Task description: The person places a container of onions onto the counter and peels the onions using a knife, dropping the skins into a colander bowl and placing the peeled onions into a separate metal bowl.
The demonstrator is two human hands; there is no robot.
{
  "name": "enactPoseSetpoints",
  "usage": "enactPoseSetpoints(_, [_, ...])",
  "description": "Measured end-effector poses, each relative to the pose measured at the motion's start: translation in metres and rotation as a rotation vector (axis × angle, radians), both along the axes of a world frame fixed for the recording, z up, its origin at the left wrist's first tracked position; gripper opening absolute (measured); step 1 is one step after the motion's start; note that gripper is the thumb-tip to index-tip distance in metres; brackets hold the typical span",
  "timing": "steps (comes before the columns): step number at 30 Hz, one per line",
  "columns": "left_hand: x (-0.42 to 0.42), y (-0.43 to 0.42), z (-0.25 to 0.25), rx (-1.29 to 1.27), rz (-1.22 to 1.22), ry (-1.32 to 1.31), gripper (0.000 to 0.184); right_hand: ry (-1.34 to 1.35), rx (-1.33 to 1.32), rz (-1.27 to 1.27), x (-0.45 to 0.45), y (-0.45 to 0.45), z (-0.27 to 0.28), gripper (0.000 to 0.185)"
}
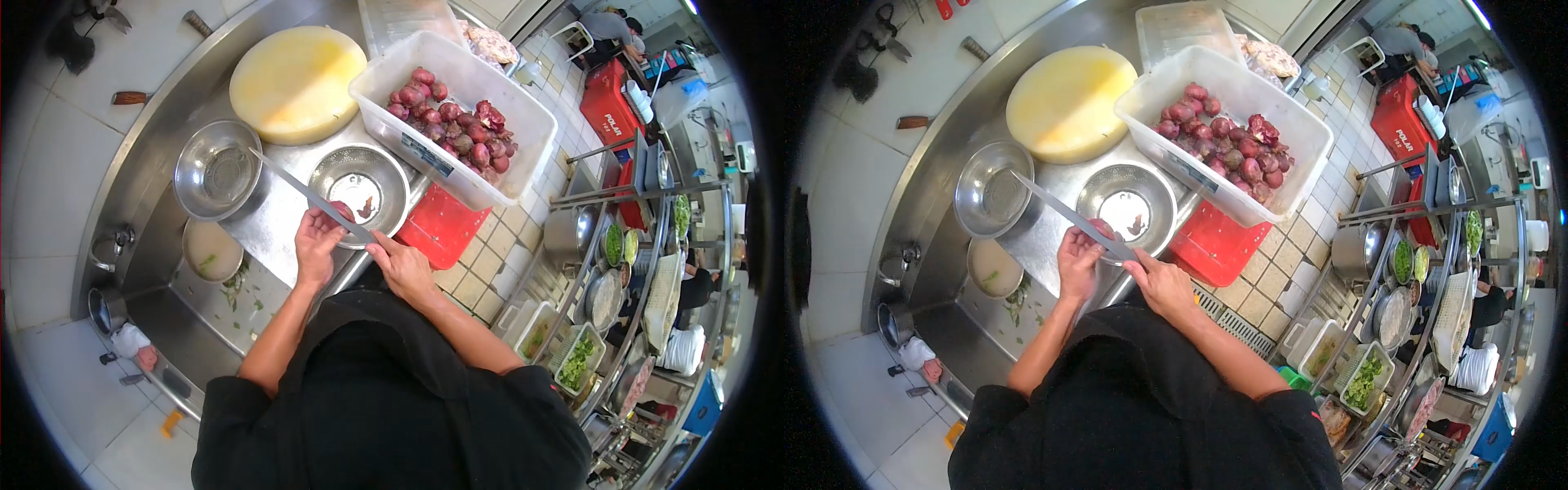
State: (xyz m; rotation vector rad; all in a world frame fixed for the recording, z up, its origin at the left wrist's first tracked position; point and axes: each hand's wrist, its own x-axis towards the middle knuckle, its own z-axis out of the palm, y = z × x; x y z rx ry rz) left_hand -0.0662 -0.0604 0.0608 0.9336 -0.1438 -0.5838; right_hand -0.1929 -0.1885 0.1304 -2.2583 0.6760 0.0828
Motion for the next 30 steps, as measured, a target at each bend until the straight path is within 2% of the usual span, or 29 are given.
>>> enactPoseSetpoints(7, [0.007, 0.002, 0.005, 0.036, 0.012, 0.099, 0.044, -0.014, 0.027, -0.02, 0.019, 0.001, -0.012, 0.056])
enactPoseSetpoints(13, [0.012, 0.0, 0.016, 0.086, 0.033, 0.024, 0.041, -0.044, 0.025, -0.022, 0.02, 0.004, -0.008, 0.056])
enactPoseSetpoints(16, [0.015, 0.002, 0.032, 0.054, -0.027, 0.185, 0.037, -0.071, -0.009, -0.011, 0.019, 0.003, -0.007, 0.056])
enactPoseSetpoints(22, [0.006, -0.006, 0.028, -0.031, -0.028, 0.284, 0.031, -0.094, -0.072, -0.019, 0.017, 0.003, -0.009, 0.056])
enactPoseSetpoints(30, [-0.004, -0.014, 0.02, 0.031, 0.002, 0.245, 0.032, -0.002, -0.014, -0.048, 0.037, 0.008, 0.01, 0.055])
